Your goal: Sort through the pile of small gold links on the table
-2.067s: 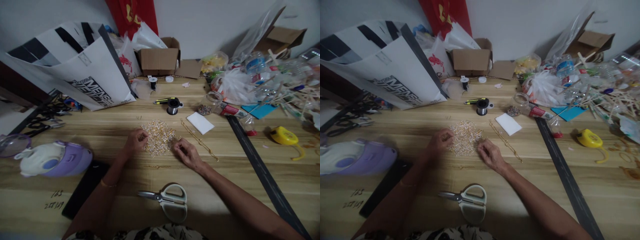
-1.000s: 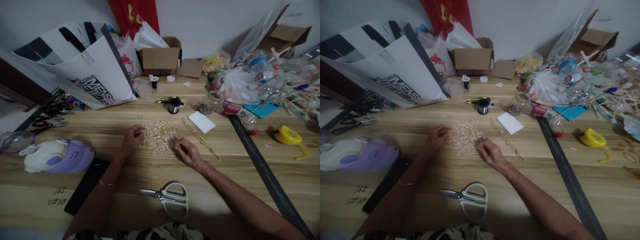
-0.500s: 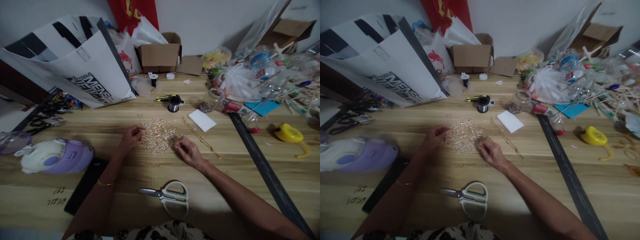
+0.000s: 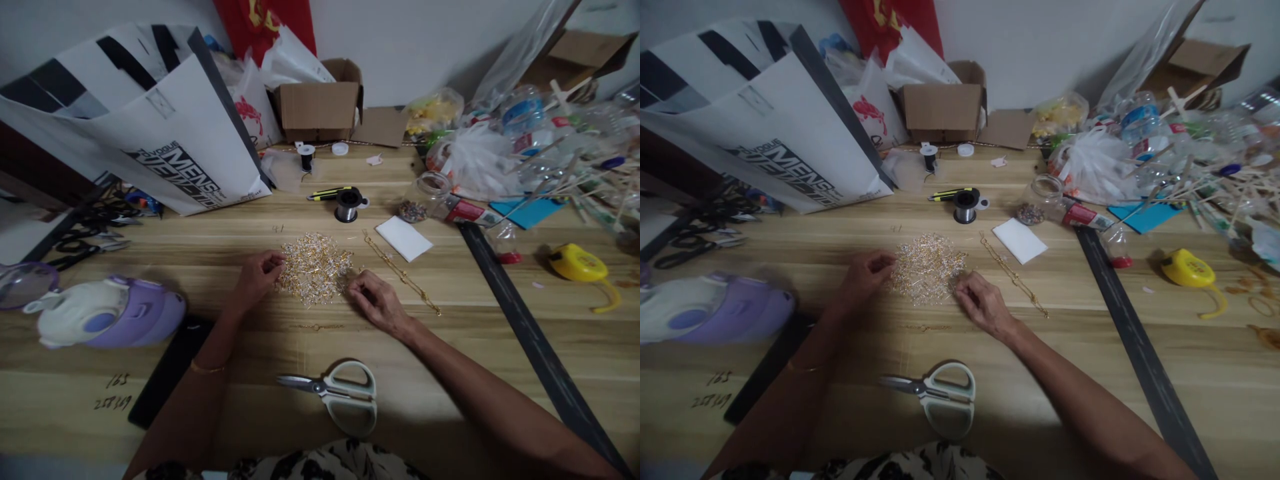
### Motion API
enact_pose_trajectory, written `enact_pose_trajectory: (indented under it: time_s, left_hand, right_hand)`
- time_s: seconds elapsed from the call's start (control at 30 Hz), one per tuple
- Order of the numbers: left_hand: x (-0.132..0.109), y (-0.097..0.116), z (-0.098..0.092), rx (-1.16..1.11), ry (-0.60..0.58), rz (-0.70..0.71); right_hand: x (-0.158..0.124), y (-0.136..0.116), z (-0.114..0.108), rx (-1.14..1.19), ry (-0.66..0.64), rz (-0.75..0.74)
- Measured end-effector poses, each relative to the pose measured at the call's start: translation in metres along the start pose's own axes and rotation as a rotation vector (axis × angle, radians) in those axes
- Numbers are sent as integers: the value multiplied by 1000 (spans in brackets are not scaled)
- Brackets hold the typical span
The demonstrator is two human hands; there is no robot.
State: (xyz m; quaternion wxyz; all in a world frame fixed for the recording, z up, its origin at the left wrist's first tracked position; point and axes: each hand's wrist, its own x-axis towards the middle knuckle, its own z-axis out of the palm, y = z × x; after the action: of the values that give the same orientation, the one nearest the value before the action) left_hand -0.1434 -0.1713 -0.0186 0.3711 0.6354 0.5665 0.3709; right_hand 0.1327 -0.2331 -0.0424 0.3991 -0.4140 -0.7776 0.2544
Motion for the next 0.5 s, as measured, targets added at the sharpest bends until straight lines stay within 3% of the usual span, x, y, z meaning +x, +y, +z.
enact_pose_trajectory:
  time_s: [0.17, 0.33, 0.5]
  left_hand:
    - [0, -3, -2, 54, -12, 61]
    - [1, -6, -6, 22, -7, 26]
    - [0, 0, -5, 205, -53, 75]
  right_hand:
    - [-1, 1, 0, 11, -3, 7]
    - [-1, 3, 1, 4, -7, 7]
    - [-1, 3, 1, -2, 0, -3]
